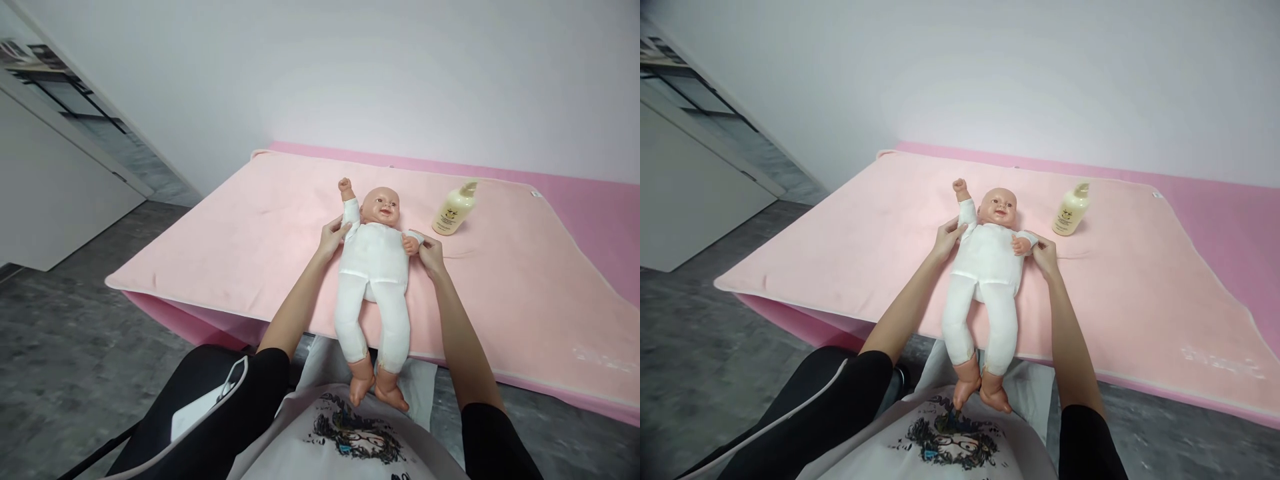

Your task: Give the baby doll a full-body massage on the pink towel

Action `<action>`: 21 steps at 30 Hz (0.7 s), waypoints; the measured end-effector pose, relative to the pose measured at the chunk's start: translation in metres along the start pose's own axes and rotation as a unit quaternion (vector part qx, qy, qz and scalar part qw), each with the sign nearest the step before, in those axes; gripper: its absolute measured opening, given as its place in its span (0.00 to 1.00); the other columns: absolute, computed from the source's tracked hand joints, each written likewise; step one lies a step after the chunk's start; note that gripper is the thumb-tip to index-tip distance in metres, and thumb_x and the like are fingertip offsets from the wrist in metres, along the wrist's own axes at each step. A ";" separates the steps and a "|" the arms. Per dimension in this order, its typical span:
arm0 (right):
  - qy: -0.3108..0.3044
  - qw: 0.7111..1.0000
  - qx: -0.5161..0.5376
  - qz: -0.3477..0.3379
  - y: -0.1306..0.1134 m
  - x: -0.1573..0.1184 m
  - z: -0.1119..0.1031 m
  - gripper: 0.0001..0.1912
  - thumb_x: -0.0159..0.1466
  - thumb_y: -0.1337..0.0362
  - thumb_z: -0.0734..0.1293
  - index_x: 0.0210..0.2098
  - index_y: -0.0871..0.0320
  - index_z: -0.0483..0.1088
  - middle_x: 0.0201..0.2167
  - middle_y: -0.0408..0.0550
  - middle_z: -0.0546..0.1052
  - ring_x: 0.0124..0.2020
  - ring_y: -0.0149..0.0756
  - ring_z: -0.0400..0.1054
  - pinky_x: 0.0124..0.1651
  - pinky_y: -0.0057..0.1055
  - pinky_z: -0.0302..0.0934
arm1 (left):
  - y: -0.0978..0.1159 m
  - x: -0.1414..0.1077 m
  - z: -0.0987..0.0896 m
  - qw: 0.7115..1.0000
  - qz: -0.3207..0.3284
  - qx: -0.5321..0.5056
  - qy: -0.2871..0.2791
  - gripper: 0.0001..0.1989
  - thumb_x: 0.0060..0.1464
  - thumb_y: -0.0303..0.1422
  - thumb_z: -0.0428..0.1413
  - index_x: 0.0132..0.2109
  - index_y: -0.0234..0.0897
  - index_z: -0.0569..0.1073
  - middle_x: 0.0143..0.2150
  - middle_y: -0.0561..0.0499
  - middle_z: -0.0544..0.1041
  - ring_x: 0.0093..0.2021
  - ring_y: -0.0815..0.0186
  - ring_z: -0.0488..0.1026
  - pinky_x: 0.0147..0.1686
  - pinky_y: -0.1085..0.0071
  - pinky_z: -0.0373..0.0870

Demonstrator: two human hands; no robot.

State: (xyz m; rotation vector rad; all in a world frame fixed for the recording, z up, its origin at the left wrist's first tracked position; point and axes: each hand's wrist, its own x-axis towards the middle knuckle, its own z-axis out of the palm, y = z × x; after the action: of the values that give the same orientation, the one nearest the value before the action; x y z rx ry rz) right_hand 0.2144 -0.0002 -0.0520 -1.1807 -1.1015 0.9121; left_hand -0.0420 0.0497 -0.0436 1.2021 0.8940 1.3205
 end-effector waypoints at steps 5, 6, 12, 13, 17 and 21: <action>0.023 0.999 -0.037 0.012 -0.002 0.000 0.002 0.08 0.48 0.60 0.66 0.22 0.59 0.71 0.22 0.40 0.72 0.28 0.31 0.64 0.31 0.28 0.57 | -0.001 -0.001 0.001 0.999 0.005 0.034 -0.006 0.24 0.44 0.42 0.60 0.47 0.33 0.74 0.41 0.49 0.76 0.38 0.63 0.71 0.35 0.72 0.65; 0.023 0.999 -0.043 0.014 -0.003 -0.001 0.003 0.08 0.48 0.60 0.66 0.20 0.60 0.70 0.20 0.40 0.70 0.26 0.30 0.61 0.29 0.27 0.55 | -0.001 -0.001 0.001 0.999 0.008 0.043 -0.005 0.22 0.44 0.42 0.59 0.45 0.33 0.74 0.39 0.49 0.76 0.37 0.63 0.70 0.35 0.72 0.64; 0.017 0.999 -0.042 0.007 -0.004 -0.001 0.004 0.10 0.48 0.59 0.66 0.19 0.59 0.65 0.18 0.38 0.65 0.24 0.27 0.55 0.27 0.25 0.50 | -0.005 0.001 0.001 0.995 0.018 0.099 -0.002 0.19 0.46 0.43 0.57 0.39 0.31 0.76 0.33 0.51 0.75 0.31 0.66 0.68 0.31 0.73 0.62; 0.017 0.999 -0.045 0.006 -0.003 -0.001 0.005 0.11 0.48 0.57 0.66 0.19 0.59 0.64 0.18 0.38 0.65 0.24 0.27 0.55 0.27 0.25 0.50 | -0.006 0.001 0.001 0.994 0.018 0.105 -0.002 0.19 0.47 0.43 0.57 0.38 0.31 0.76 0.32 0.51 0.75 0.31 0.67 0.67 0.30 0.74 0.61; 0.013 0.996 -0.087 0.016 0.000 0.000 0.005 0.17 0.49 0.50 0.65 0.20 0.59 0.63 0.18 0.40 0.64 0.23 0.27 0.55 0.25 0.26 0.49 | -0.007 0.001 0.000 0.990 0.024 0.137 -0.001 0.19 0.48 0.44 0.55 0.38 0.31 0.76 0.30 0.52 0.73 0.29 0.68 0.65 0.29 0.74 0.60; 0.010 0.990 -0.140 0.021 0.002 0.001 0.005 0.24 0.51 0.44 0.63 0.16 0.58 0.57 0.14 0.38 0.57 0.20 0.25 0.49 0.23 0.26 0.44 | -0.005 0.000 0.000 0.980 0.025 0.195 0.001 0.18 0.49 0.45 0.53 0.32 0.31 0.74 0.26 0.53 0.70 0.26 0.69 0.62 0.26 0.74 0.56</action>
State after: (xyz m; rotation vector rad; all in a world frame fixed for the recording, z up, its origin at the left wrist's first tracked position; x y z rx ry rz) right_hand 0.2098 0.0023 -0.0536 -1.4437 -1.2203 0.7937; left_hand -0.0405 0.0503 -0.0479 1.5332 1.1673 1.2188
